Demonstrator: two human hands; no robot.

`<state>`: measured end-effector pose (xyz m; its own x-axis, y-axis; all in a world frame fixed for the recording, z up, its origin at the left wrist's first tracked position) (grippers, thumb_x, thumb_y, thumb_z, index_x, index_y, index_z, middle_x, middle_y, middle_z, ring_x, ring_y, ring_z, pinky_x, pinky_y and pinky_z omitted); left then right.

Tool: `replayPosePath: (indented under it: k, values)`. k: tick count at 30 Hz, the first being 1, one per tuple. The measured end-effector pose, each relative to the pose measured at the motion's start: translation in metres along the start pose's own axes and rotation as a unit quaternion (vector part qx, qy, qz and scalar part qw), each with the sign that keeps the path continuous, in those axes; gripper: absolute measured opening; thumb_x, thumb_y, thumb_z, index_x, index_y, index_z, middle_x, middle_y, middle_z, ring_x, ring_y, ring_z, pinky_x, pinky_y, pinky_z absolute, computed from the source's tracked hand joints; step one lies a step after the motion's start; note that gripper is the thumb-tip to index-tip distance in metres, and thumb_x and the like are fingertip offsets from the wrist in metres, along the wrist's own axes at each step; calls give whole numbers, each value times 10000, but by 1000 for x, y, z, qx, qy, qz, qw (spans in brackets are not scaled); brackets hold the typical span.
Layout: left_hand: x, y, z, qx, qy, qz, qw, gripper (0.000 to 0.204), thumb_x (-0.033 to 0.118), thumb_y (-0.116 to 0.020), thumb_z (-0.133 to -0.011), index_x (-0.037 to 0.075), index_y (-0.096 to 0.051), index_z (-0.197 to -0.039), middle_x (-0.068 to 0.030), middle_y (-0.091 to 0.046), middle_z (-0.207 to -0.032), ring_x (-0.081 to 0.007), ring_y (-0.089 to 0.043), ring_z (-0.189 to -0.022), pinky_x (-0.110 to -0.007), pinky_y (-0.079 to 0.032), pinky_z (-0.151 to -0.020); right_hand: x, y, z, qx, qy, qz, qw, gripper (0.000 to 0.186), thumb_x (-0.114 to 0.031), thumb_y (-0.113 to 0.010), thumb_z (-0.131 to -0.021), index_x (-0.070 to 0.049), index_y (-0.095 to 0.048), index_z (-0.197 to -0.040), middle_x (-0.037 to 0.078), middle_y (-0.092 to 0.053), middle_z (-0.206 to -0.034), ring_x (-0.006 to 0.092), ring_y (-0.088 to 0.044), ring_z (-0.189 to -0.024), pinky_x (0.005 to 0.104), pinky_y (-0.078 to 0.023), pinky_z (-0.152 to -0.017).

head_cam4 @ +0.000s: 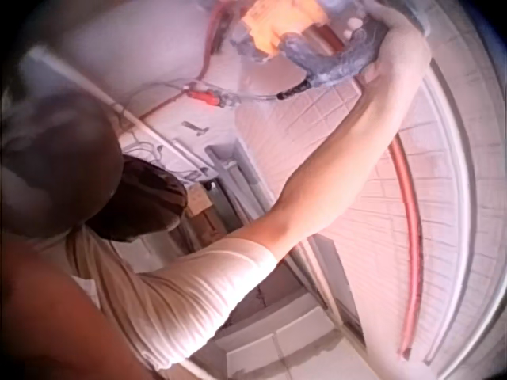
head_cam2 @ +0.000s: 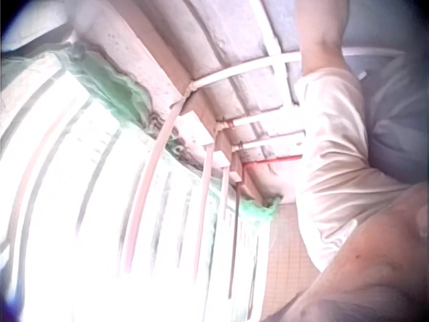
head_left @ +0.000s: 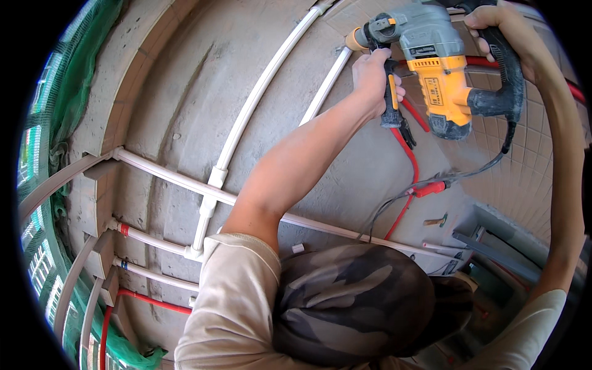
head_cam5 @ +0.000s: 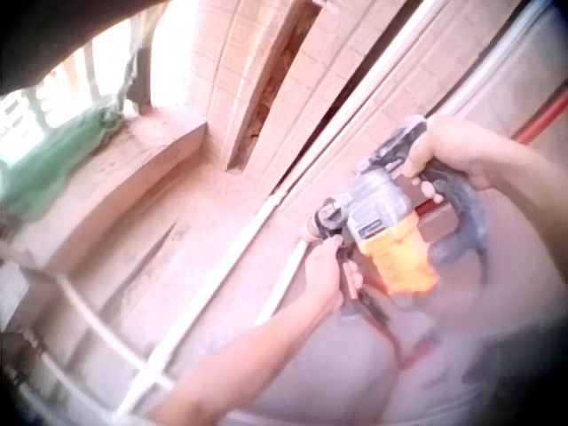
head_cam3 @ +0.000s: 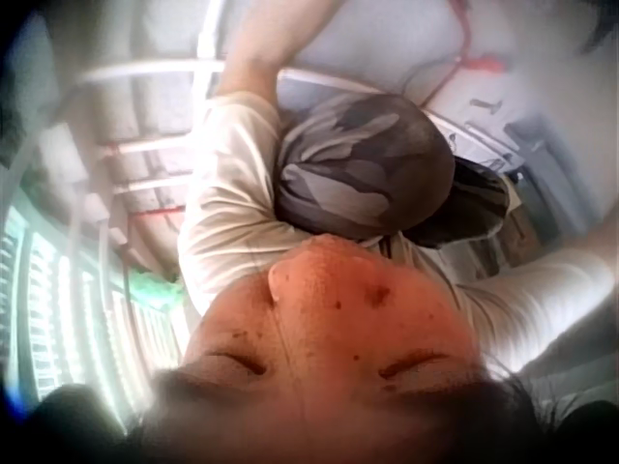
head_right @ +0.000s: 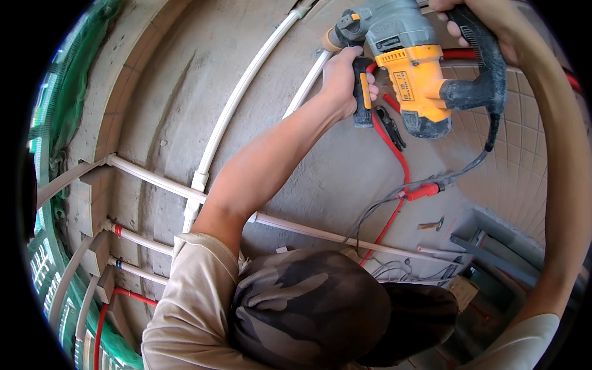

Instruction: The person drills holes into a concrete wall to secure white PVC pipes. They use a hammer to tap pipe fittings into place and a pipe cutter to trim red pipes. The person also uses a wrench to tighten connections and attaches blue and red caps to the pipe ends.

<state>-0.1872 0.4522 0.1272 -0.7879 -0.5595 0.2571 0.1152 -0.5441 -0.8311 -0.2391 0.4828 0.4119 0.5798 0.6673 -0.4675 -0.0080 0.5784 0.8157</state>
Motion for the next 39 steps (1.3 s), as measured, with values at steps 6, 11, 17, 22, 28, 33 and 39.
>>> replayPosePath:
  k: [6, 11, 17, 22, 28, 33, 39]
  values:
    - [-8, -14, 12, -45, -36, 3, 998, 308, 321, -566, -978, 39, -478, -1063, -139, -574, -700, -231, -572, -458, -355, -479, -408, 19, 14, 40, 3, 109, 144, 984, 198, -244, -646, -913, -60, -634, -841, 14, -613, -633, 54, -567, -491, 192, -493, -488]
    - [-8, -37, 47, -68, -72, -38, 994, 314, 320, -570, -981, 29, -504, -1079, -147, -588, -712, -235, -572, -463, -365, -490, -427, 39, 56, 78, 20, 98, 186, 977, 264, -321, -672, -919, -60, -641, -893, -7, -590, -651, 34, -582, -532, 170, -492, -523]
    - [-34, -39, 37, -62, -40, -58, 996, 297, 313, -538, -1009, 27, -543, -1086, -131, -605, -688, -236, -593, -473, -368, -514, -434, 29, 36, 90, 75, 12, -10, 997, 110, 40, -657, -806, 72, -674, -909, 137, -661, -683, 188, -624, -494, 301, -516, -461]
    - [-42, -24, 11, -50, -36, -83, 995, 306, 329, -529, -1011, 25, -562, -1021, -118, -609, -682, -237, -594, -484, -369, -516, -449, 56, 29, 72, 33, 71, -58, 995, 86, 23, -659, -818, 80, -695, -871, 139, -669, -680, 180, -619, -498, 313, -509, -465]
    - [-43, -12, 0, -40, -14, -90, 995, 308, 329, -554, -998, 21, -561, -1016, -120, -603, -682, -242, -587, -483, -374, -510, -457, 68, 24, 58, 40, 49, -76, 995, 81, 13, -660, -818, 79, -696, -848, 133, -672, -684, 177, -622, -497, 306, -510, -451]
    - [-39, -13, 6, -13, -21, -138, 990, 289, 317, -571, -990, 30, -569, -1018, -126, -594, -681, -251, -574, -469, -383, -491, -443, 115, 38, 41, 45, 71, 64, 994, 224, -257, -671, -909, -47, -672, -832, 8, -626, -657, 49, -608, -524, 172, -507, -504]
    - [-48, -12, 3, -20, -31, -175, 984, 275, 311, -586, -972, 42, -577, -1030, -124, -590, -697, -242, -564, -476, -384, -492, -451, 140, 36, 53, 52, 63, -3, 997, 199, -209, -665, -911, -12, -691, -901, 32, -646, -638, 62, -607, -512, 186, -520, -500]
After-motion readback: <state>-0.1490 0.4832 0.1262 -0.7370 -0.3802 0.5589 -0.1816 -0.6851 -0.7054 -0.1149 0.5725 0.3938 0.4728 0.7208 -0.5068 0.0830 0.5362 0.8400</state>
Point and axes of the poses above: each hand's wrist, its own z-axis away from the middle knuckle, its own y-axis out of the back of the hand, x = y × z, the point moved 4 cm from there along -z, towards the middle knuckle
